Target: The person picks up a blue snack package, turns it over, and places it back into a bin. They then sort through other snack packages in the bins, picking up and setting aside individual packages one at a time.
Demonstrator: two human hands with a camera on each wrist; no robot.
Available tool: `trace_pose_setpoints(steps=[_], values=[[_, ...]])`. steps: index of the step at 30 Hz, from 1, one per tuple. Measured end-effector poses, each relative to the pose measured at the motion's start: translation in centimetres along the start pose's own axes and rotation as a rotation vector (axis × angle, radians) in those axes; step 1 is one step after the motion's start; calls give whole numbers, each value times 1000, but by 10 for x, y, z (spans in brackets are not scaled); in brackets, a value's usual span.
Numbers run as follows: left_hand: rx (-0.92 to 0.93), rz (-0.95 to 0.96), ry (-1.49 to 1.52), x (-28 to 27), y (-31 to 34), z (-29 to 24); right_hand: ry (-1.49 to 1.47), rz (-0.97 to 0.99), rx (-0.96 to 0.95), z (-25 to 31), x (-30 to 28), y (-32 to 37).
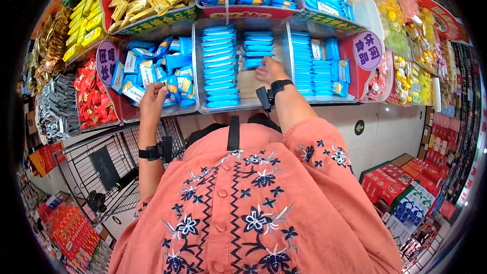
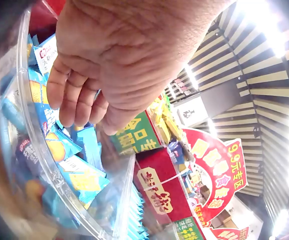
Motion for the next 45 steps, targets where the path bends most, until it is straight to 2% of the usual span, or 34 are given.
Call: trace_pose_setpoints(steps=[5, 8, 11, 14, 17, 20, 29, 33, 39, 45], values=[[-7, 14, -5, 3, 1, -3, -55, 61, -72, 6, 0, 5], [-4, 18, -2, 3, 4, -5, 147, 91, -333, 13, 3, 7], [-9, 26, -5, 3, 7, -6, 217, -3, -402, 16, 15, 27], [-18, 12, -42, 3, 11, -2, 989, -189, -760, 14, 5, 3], [-7, 0, -108, 2, 14, 3, 1200, -149, -729, 20, 15, 11], [-15, -1, -127, 2, 18, 2, 1436, -197, -889, 20, 17, 8], [-36, 6, -125, 3, 29, -8, 1881, -133, -949, 37, 30, 35], [-51, 11, -114, 4, 30, -11, 1974, -21, -1014, 48, 29, 21], [-39, -3, -110, 5, 25, -7, 1956, -90, -1075, 47, 31, 18], [-35, -23, -121, 5, 21, -5, 1979, -69, -1041, 55, 32, 28]])
Point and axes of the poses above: each hand's wrist, its own y-axis away from the middle knuckle, its own x-axis out of the palm, z = x × y, the point moved 1 cm from there along -y, towards the middle knuckle, and after that the axes turned 4 degrees about z, right-handed, at the moved point
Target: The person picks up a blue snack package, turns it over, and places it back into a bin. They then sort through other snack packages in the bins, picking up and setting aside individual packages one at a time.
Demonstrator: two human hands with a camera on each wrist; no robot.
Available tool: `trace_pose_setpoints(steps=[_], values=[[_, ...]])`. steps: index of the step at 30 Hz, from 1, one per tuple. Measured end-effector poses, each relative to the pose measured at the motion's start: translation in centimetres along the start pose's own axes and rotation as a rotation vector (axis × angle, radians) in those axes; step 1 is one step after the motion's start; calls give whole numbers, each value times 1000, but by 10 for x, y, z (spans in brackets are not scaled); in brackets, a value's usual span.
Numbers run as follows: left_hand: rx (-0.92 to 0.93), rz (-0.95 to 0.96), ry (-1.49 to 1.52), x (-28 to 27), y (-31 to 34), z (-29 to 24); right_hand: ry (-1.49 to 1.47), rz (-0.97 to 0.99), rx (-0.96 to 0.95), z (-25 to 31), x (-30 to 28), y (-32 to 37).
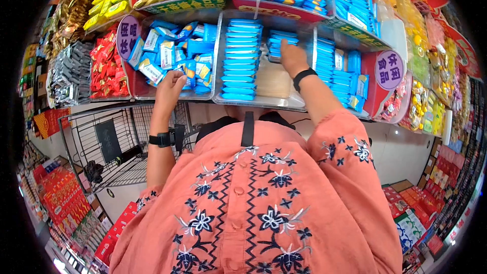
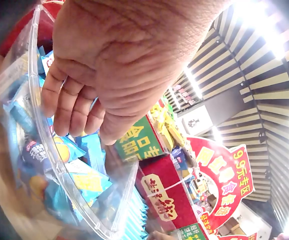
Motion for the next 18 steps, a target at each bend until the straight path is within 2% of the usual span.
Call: trace_pose_setpoints(steps=[6, 10, 18], values=[[22, 1, 2, 2, -7, 1, -15, 48, -2, 0, -3, 3], [-40, 9, 30, 4, -12, -2, -2, 82, 41, -2, -1, 3], [5, 25, 15, 5, -17, 4, -10, 97, 44, 0, -3, 3]])
Point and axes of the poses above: each hand's wrist, its own y-axis away from the middle knuckle, its own x-axis out of the palm, z = x × y, the point moved 1 cm from there along -y, towards the middle knuckle, and after that the axes turned 4 degrees about z, right-handed, at the moved point
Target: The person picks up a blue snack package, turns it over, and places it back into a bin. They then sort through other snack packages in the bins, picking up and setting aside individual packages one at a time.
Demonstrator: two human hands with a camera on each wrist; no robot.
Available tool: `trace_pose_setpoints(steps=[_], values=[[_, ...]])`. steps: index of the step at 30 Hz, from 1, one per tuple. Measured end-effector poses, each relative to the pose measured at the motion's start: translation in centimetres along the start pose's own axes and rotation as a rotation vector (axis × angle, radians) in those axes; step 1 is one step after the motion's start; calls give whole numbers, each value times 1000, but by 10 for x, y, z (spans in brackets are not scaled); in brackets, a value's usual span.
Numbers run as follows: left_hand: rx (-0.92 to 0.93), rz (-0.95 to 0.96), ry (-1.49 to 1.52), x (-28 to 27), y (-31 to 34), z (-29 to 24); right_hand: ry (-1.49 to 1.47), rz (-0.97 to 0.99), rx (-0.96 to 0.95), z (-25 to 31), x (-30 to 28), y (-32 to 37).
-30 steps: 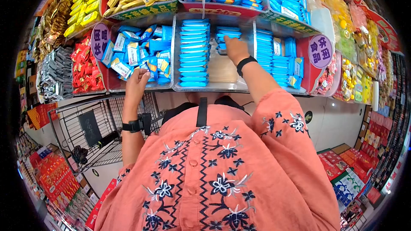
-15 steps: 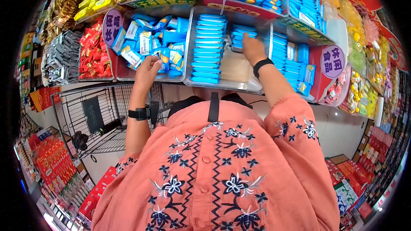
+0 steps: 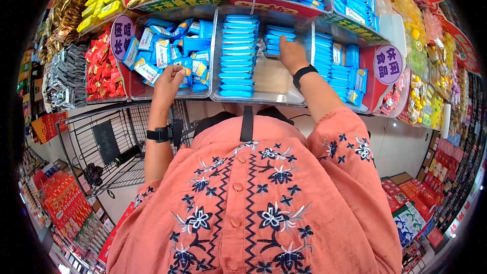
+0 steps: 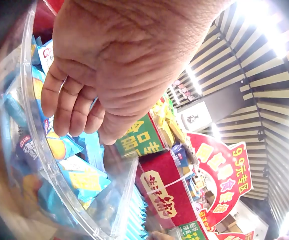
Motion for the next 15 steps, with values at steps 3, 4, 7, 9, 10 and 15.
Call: trace_pose_setpoints(steps=[3, 4, 7, 9, 10, 15], values=[[-7, 19, 10, -1, -1, 1, 6, 0, 32, 0, 0, -4], [-7, 29, 3, -1, -1, 1, 4, 8, 51, 1, -1, -5], [-3, 38, -20, -2, -1, 0, 13, 25, 57, 1, -5, -4], [-5, 44, -19, -3, -1, -2, 21, 40, 47, 1, -3, -3], [-9, 51, -10, -3, -1, -4, 24, 51, 43, 0, -1, -3], [-14, 58, -2, -2, -1, -7, 11, 63, 34, 2, -3, 5]])
Point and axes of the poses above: each hand's wrist, its own y-axis away from the middle knuckle, its own x-axis out of the palm, z = x × y, the point moved 1 cm from there along -y, towards the middle knuckle, and after that the axes turned 4 degrees about z, right-handed, at the moved point
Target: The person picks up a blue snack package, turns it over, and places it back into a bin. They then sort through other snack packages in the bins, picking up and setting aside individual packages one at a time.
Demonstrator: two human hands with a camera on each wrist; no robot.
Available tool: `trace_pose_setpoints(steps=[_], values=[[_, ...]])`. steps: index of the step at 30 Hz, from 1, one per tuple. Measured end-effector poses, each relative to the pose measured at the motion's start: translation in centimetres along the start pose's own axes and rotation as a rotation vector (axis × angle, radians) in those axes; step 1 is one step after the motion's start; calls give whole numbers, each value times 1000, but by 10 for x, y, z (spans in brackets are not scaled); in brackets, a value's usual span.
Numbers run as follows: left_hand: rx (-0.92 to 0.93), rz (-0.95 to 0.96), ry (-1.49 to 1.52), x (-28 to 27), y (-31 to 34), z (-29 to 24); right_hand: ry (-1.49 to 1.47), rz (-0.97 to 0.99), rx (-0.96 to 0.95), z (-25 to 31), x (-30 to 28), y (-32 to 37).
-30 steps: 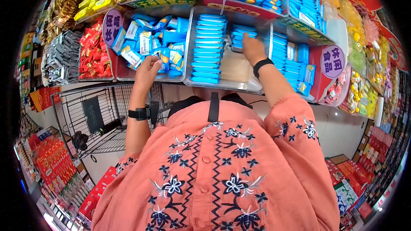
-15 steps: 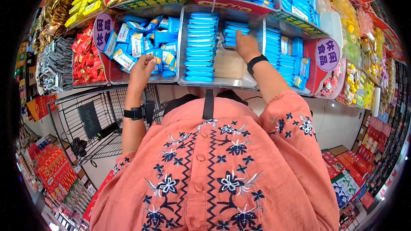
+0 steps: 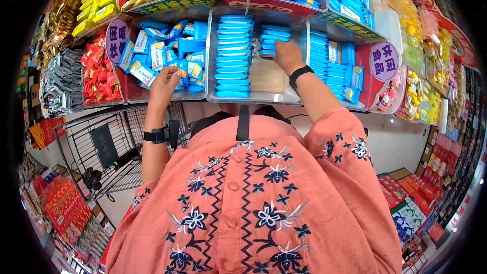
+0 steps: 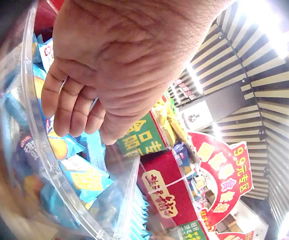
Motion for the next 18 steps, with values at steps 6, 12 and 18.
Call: trace_pose_setpoints(steps=[6, 12, 18], values=[[-19, 30, 23, 0, 0, -1, -24, 9, 8, 2, -2, 6], [52, -49, 118, 1, 1, 12, -171, 6, 26, -2, -11, -3], [20, -148, -229, -7, -7, 16, -1041, 98, 37, 37, -92, 8]])
Point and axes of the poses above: each hand's wrist, its own y-axis away from the middle knuckle, its own x-axis out of the palm, z = x × y, the point moved 1 cm from there along -y, towards the middle knuckle, and after that the axes turned 4 degrees about z, right-handed, at the moved point
